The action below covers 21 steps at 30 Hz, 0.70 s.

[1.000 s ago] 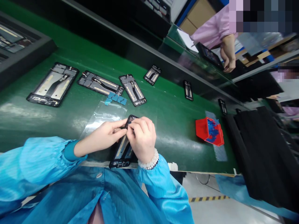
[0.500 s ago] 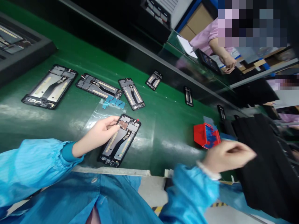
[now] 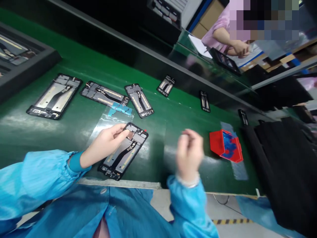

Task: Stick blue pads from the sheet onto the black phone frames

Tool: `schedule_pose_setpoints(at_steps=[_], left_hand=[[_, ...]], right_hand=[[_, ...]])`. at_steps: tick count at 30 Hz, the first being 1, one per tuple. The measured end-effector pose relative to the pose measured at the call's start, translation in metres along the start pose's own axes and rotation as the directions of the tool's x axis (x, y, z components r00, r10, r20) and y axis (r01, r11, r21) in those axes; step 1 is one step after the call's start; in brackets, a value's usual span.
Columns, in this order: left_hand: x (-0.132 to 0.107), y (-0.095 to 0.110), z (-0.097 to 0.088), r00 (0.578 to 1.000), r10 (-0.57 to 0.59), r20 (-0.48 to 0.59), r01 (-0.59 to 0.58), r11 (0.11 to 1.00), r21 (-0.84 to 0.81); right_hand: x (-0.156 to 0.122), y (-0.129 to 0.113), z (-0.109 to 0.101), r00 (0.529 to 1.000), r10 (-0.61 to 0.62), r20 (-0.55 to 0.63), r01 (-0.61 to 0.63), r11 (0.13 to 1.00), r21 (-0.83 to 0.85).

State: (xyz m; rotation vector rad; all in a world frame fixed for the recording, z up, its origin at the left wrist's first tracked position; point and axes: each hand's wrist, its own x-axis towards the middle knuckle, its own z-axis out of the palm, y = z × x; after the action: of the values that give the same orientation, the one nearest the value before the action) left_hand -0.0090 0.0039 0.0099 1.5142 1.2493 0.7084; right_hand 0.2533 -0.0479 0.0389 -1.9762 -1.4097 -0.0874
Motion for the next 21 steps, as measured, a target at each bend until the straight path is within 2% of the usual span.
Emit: schedule_pose_setpoints(at_steps=[1,2,4,6,8,9,11,14,18,21], left_hand=[[-0.001,0.0,0.0,1.0,-0.003,-0.013,0.003,1.0,-0.027],[-0.002,-0.001,-0.001,1.0,0.0,-0.026,-0.001,0.999,-0.042],[-0.003,-0.002,-0.001,0.999,0.017,-0.042,-0.019,0.999,-0.032],[-0.004,-0.001,-0.002,0.998,0.044,-0.048,-0.045,0.999,-0.009],[-0.005,0.001,-0.002,0.996,0.073,-0.044,-0.073,0.997,0.005],[-0.005,0.002,-0.002,0.995,0.086,-0.04,-0.086,0.996,0.0],[-0.006,0.004,-0.001,0.995,0.093,-0.029,-0.095,0.995,-0.044],[-0.006,0.004,0.0,0.997,0.071,-0.007,-0.071,0.987,-0.146],[-0.005,0.004,-0.003,0.999,0.03,0.029,-0.022,0.971,-0.237],[-0.005,0.006,-0.006,0.997,-0.002,0.076,0.028,0.942,-0.336]], right_hand=[[-0.025,-0.022,0.012,0.986,-0.055,0.157,0.029,0.987,0.158],[-0.048,-0.042,0.022,0.954,-0.068,0.294,-0.019,0.959,0.282],[-0.086,-0.068,0.035,0.858,-0.063,0.51,-0.196,0.877,0.438],[-0.109,-0.079,0.04,0.765,-0.062,0.641,-0.366,0.778,0.511],[-0.118,-0.08,0.041,0.715,-0.065,0.696,-0.464,0.701,0.542],[-0.118,-0.079,0.04,0.707,-0.062,0.705,-0.484,0.684,0.545],[-0.115,-0.077,0.038,0.717,-0.05,0.695,-0.47,0.701,0.537],[-0.107,-0.075,0.035,0.747,-0.068,0.661,-0.39,0.761,0.518],[-0.102,-0.074,0.032,0.744,-0.133,0.655,-0.323,0.786,0.527],[-0.099,-0.072,0.032,0.762,-0.151,0.63,-0.245,0.833,0.496]])
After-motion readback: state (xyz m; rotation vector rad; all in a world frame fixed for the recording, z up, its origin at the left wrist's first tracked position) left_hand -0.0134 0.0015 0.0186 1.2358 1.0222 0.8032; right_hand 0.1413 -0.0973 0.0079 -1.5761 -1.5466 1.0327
